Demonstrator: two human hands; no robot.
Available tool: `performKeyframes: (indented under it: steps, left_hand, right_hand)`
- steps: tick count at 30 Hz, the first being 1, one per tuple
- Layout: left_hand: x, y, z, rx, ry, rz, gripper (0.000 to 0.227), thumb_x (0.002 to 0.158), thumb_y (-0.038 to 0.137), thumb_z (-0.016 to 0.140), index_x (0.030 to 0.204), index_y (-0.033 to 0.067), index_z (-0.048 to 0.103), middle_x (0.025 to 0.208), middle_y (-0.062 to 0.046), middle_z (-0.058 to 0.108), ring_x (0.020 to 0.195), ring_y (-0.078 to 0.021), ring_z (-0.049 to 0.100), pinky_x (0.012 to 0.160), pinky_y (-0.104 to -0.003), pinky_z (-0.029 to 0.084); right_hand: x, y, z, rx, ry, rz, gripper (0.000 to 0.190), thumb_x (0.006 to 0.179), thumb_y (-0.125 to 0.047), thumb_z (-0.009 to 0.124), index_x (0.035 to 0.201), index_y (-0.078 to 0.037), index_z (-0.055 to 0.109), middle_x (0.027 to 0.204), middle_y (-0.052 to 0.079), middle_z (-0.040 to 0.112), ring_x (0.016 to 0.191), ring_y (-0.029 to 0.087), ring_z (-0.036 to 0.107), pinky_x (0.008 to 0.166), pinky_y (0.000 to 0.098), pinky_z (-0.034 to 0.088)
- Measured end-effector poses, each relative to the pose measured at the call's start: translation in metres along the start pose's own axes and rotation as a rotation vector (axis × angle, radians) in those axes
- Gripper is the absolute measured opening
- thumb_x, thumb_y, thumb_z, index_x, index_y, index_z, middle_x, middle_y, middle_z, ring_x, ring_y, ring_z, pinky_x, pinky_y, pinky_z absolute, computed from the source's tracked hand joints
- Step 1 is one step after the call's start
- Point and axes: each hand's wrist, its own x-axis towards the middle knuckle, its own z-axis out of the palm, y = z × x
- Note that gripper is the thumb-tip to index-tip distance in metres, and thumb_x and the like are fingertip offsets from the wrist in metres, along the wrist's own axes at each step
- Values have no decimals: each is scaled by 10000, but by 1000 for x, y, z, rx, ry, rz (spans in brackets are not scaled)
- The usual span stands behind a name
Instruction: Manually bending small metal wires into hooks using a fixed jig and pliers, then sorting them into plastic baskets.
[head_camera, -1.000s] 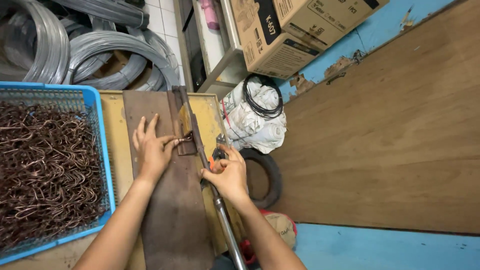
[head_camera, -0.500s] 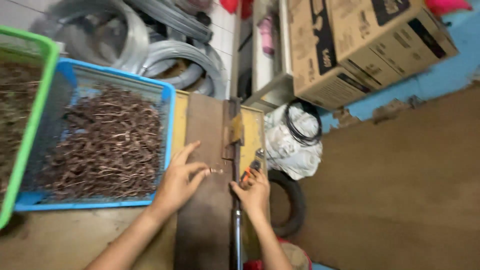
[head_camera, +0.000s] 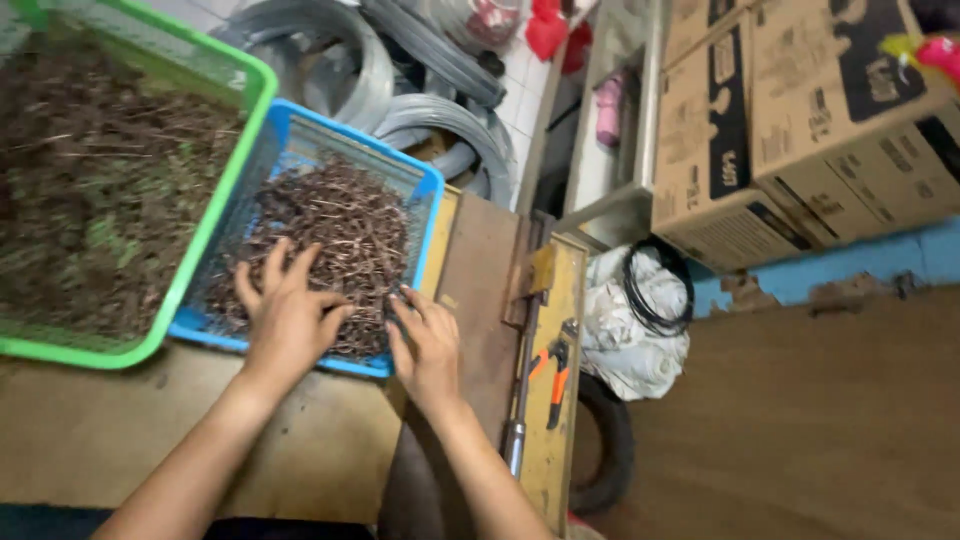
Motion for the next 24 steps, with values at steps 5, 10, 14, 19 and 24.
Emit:
performKeyframes:
  steps: [5, 10, 14, 19, 24]
  left_hand:
    - [-2, 7, -21, -51, 120, 35, 141, 724, 360, 867, 821, 269, 819, 1455, -82, 607, 1489, -375, 384, 1153, -708, 136]
    - [-7, -3, -38, -145, 196, 82, 123, 772, 390, 838, 789, 271, 818, 1461, -81, 590, 1460, -364, 403, 1145, -728, 135]
    - [-16, -32, -71, -213, 291, 123, 76, 845, 333, 786, 861, 264, 812, 1477, -71, 582, 1448, -350, 428, 1151, -721, 165]
    - [-16, -98, -112, -53, 272, -107, 147, 914, 356, 740, 859, 229, 790, 1463, -102, 613, 1479, -342, 440, 1218, -683, 137]
    - [-3, -178, -126, 123, 303, -201, 153, 931, 358, 711, 977, 251, 810, 1558, -109, 616, 1503, -409, 441, 1242, -698, 63]
  right_hand:
    - [2, 3, 24, -84, -88, -135, 278, 920, -176, 733, 1189, -107, 743, 1323, 104, 703, 1242, 314, 633, 1034, 475, 434]
    - [15, 1, 21, -121, -76, -142, 245, 936, -200, 716, 1163, -122, 767, 1311, 89, 715, 1301, 327, 596, 1118, 545, 338]
    - [53, -10, 30, -60, -2, -107, 211, 898, -185, 755, 1107, -163, 777, 1255, 61, 726, 1257, 313, 618, 1122, 529, 349]
    - [111, -49, 89, 74, -6, -196, 177, 868, -181, 792, 1044, -168, 786, 1047, 18, 764, 1085, 236, 709, 1034, 431, 457]
    - [150, -117, 145, 23, -452, -103, 258, 964, -339, 626, 1119, -190, 769, 1056, -4, 780, 1063, 215, 662, 1058, 445, 377]
